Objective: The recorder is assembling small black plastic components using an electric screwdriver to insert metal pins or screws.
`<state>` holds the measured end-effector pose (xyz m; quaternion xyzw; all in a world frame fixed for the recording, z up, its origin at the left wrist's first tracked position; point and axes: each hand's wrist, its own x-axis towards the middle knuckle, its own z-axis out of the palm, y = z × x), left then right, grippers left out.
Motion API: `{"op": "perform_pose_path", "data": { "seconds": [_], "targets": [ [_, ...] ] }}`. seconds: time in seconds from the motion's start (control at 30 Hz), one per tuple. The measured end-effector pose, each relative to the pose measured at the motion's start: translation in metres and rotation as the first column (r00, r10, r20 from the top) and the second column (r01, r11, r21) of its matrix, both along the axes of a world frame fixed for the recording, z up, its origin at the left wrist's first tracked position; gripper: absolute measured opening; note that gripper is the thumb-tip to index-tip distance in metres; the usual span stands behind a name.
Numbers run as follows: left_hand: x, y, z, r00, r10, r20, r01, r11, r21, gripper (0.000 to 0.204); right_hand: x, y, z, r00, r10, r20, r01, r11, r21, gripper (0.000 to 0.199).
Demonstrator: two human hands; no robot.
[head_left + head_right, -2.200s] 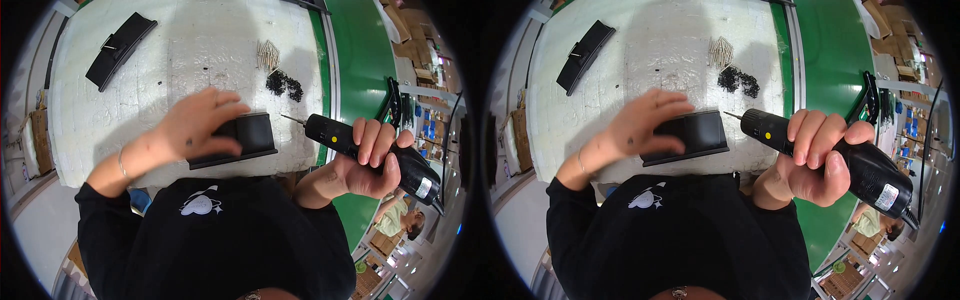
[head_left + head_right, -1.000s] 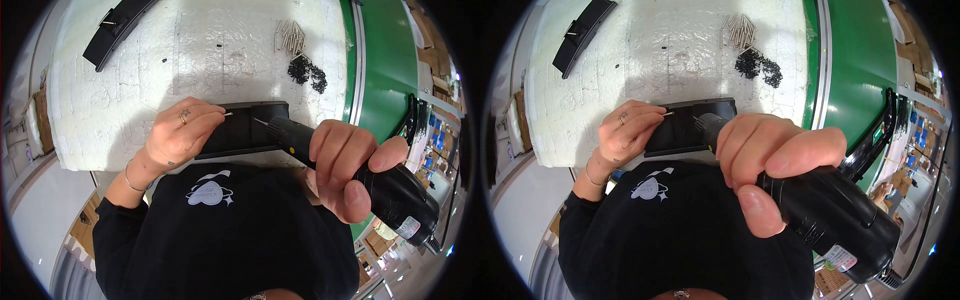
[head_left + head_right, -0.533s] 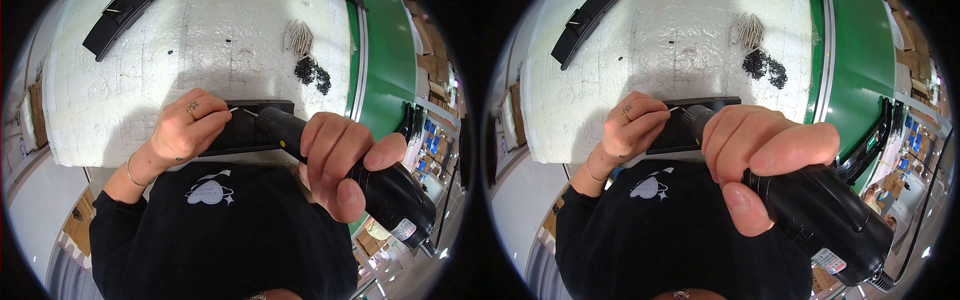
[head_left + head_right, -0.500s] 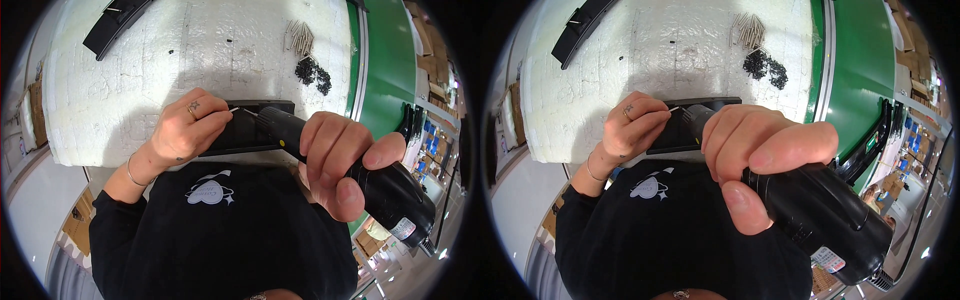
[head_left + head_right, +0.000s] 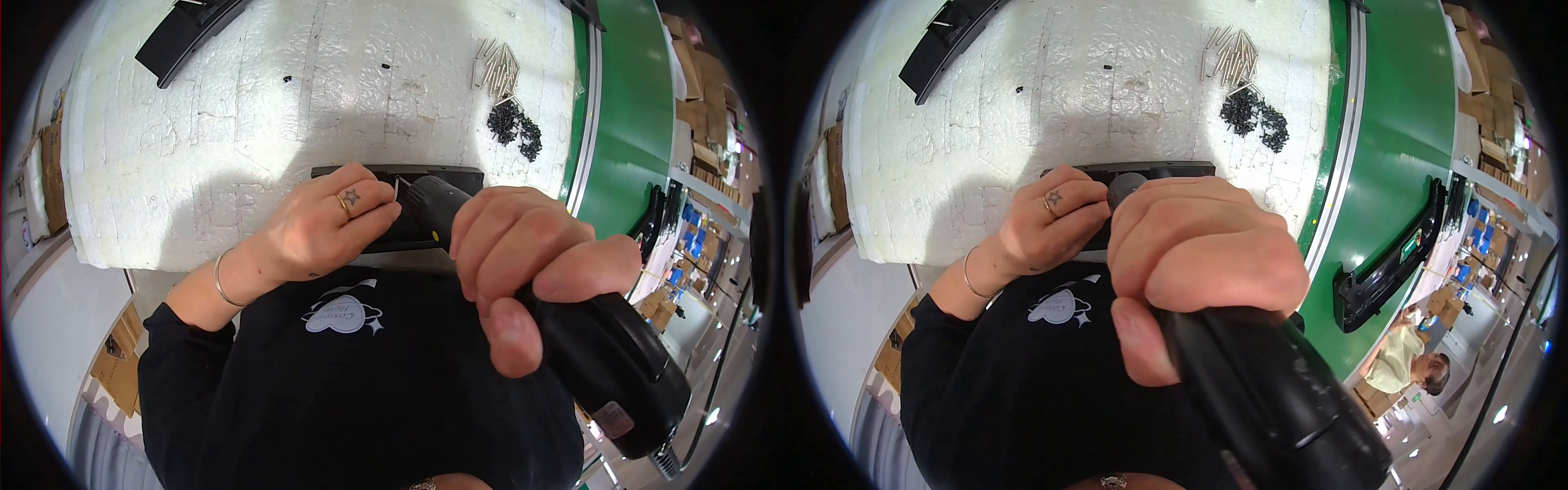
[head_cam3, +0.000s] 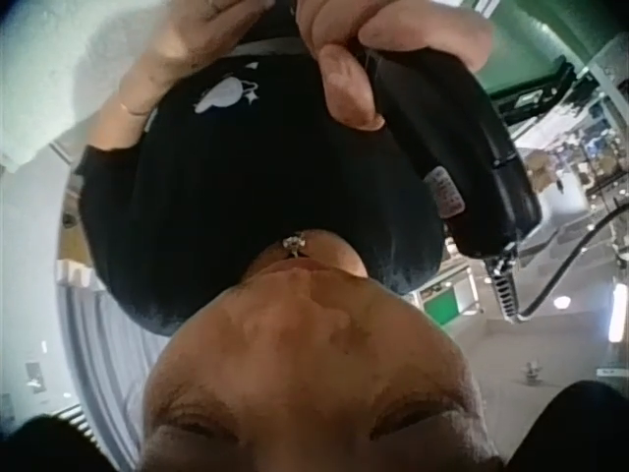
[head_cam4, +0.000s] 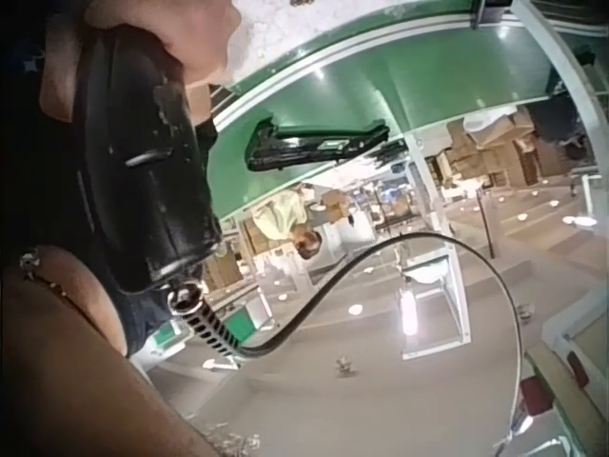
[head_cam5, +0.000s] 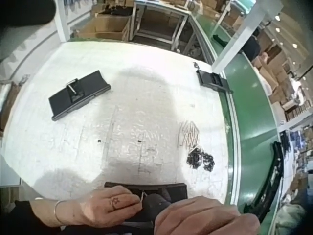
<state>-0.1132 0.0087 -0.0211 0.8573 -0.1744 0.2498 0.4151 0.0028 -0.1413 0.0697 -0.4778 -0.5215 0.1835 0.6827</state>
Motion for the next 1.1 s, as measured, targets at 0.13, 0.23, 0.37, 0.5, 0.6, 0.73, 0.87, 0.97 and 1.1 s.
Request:
{"op": "perform_pose_path", "data": {
  "seconds": [0.13,0.23,0.37,0.5,0.6,0.73,0.87,0.97,1.1],
  "targets": [
    [0.002,-0.003,0.003,1.000,-0.012,-0.026,0.011,1.000,-0.023,0.021,0.001,0.004,0.009,1.000,0.009,0.023,-0.007,0.995,-0.100,0.034],
    [0.002,-0.004,0.003,1.000,-0.004,-0.027,0.003,1.000,-0.023,0.020,0.004,0.007,0.014,0.999,0.044,0.010,-0.042,0.987,-0.153,0.034],
    [0.003,-0.004,0.007,0.999,-0.014,-0.041,0.012,0.999,-0.031,0.019,-0.004,0.008,0.013,1.000,0.016,-0.010,-0.018,0.987,-0.162,0.034],
    [0.003,-0.003,0.005,0.997,-0.032,-0.069,0.031,0.999,-0.022,0.018,-0.012,0.011,0.003,0.989,-0.107,-0.107,0.101,0.993,-0.064,0.035],
    [0.005,-0.003,0.005,0.998,-0.046,-0.049,0.044,0.998,-0.041,0.017,-0.009,0.003,0.010,0.979,-0.113,-0.167,0.109,0.994,-0.032,0.034],
    [0.005,-0.006,0.007,0.996,-0.029,-0.085,0.027,0.999,-0.020,0.017,0.015,-0.029,0.037,0.965,-0.080,-0.250,0.118,0.983,0.141,0.032],
    [0.006,-0.004,0.013,0.985,-0.070,-0.156,0.068,0.997,-0.019,0.018,0.037,-0.041,0.025,0.877,-0.422,-0.231,0.452,0.887,0.094,0.029],
    [0.002,-0.001,0.016,0.983,-0.083,-0.165,0.086,0.996,0.010,0.022,0.039,-0.043,0.003,0.784,-0.573,-0.240,0.592,0.806,0.011,0.025],
    [0.003,0.000,0.018,0.989,-0.041,-0.142,0.042,0.999,0.006,0.023,0.045,-0.043,-0.014,0.698,-0.673,-0.246,0.697,0.717,0.017,0.021]
  ]
}}
